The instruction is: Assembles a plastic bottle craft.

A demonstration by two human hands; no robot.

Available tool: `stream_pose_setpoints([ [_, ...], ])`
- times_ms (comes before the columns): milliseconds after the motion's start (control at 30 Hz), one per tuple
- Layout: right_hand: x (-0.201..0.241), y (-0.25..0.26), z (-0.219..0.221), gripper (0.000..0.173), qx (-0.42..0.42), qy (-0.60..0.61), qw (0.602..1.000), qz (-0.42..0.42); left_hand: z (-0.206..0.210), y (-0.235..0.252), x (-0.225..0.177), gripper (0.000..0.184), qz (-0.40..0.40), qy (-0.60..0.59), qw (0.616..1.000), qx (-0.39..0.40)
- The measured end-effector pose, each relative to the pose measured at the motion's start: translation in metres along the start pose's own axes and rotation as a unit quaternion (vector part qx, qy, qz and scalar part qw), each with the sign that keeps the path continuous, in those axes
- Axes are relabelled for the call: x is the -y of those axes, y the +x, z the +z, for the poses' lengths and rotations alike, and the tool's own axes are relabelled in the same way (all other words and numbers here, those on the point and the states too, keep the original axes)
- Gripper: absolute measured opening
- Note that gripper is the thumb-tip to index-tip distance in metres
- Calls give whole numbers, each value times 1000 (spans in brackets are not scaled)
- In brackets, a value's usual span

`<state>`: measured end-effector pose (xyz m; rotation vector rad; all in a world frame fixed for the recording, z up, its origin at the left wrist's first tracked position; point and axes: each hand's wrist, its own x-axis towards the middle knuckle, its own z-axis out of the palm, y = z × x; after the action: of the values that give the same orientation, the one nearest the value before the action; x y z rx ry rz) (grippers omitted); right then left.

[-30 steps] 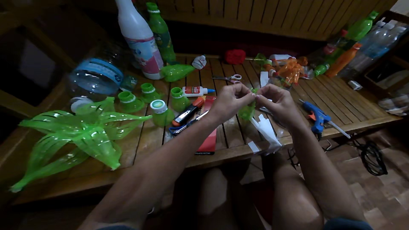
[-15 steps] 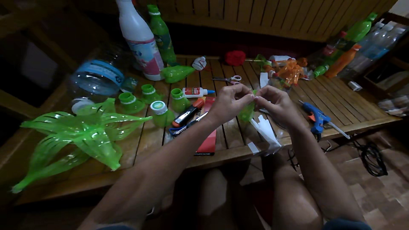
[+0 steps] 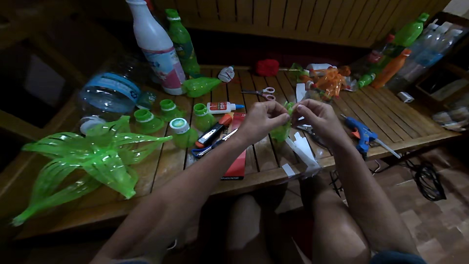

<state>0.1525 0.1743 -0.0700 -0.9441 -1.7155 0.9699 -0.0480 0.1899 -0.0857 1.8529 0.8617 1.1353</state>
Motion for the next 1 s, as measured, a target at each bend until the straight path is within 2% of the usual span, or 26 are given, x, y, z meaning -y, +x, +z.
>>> stream_pose_setpoints([
  [67, 3, -1, 1, 22, -7, 0, 1000, 11, 0, 0, 0, 5, -2, -3, 1000, 0],
  [267, 0, 2, 3, 5, -2, -25, 999, -26, 3, -1, 0, 6, -3, 0, 1000, -5],
  [533, -4, 3, 3, 6, -3, -107, 989, -103, 3, -2, -2, 8, -14, -20, 1000, 13],
  [767, -5, 0, 8, 11, -24, -160, 983, -90, 4, -2, 1, 10, 13, 30, 999, 6],
  [900, -8, -1, 5, 9, -13, -128, 987, -96, 1, 1, 33, 11, 106, 23, 994, 6],
  [1000, -3, -4, 7, 4, -19, -2, 1000, -23, 5, -3, 10, 7, 55, 25, 998, 15],
])
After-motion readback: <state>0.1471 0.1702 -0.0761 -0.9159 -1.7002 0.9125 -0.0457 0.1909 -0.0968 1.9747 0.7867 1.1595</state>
